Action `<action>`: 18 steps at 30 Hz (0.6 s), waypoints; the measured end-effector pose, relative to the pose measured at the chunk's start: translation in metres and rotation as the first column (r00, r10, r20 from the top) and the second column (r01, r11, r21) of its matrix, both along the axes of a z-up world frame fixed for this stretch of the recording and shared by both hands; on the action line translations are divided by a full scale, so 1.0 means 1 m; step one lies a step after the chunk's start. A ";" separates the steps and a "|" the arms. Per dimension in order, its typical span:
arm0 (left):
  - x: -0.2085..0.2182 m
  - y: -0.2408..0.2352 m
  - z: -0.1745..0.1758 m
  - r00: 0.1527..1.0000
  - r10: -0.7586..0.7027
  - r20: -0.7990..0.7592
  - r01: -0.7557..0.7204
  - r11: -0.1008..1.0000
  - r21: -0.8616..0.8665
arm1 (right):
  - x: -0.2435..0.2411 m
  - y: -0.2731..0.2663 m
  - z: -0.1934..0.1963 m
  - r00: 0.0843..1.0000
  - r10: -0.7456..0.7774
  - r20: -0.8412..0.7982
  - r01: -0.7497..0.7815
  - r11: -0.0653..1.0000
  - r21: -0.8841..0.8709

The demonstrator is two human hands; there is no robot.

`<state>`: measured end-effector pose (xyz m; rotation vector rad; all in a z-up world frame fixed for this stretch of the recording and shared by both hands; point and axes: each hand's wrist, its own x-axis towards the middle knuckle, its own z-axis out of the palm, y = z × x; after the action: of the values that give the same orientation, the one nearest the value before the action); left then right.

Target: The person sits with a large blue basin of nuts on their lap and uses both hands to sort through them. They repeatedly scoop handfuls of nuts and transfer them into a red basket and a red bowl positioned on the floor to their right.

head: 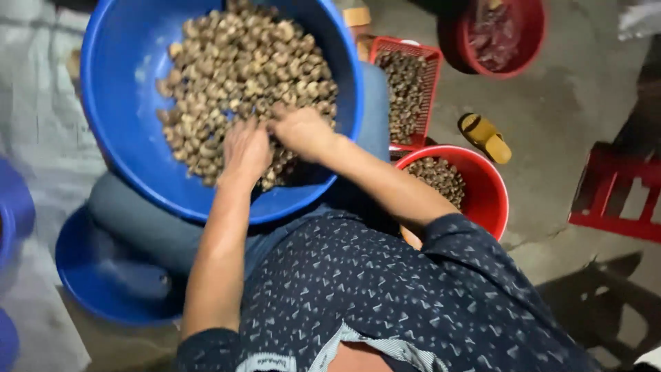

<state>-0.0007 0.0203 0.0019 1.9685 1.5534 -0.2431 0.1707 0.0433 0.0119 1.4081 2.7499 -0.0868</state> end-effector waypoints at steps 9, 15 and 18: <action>-0.010 0.000 0.026 0.985 0.138 0.101 -0.146 0.987 0.073 | -0.008 0.004 -0.020 0.994 0.068 -0.087 -0.082 0.982 -0.170; -0.011 0.001 0.077 0.818 0.499 0.286 -0.516 0.856 -0.019 | -0.009 0.006 -0.016 0.996 0.084 0.018 -0.075 0.954 -0.292; -0.013 0.003 0.083 0.719 0.572 0.394 -0.580 0.807 -0.112 | -0.009 0.005 -0.013 0.995 0.093 0.045 -0.075 0.950 -0.302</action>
<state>-0.0140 0.0235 0.0844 1.3221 1.7782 0.4280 0.1616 0.0485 -0.0016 1.1935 2.6054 -0.4324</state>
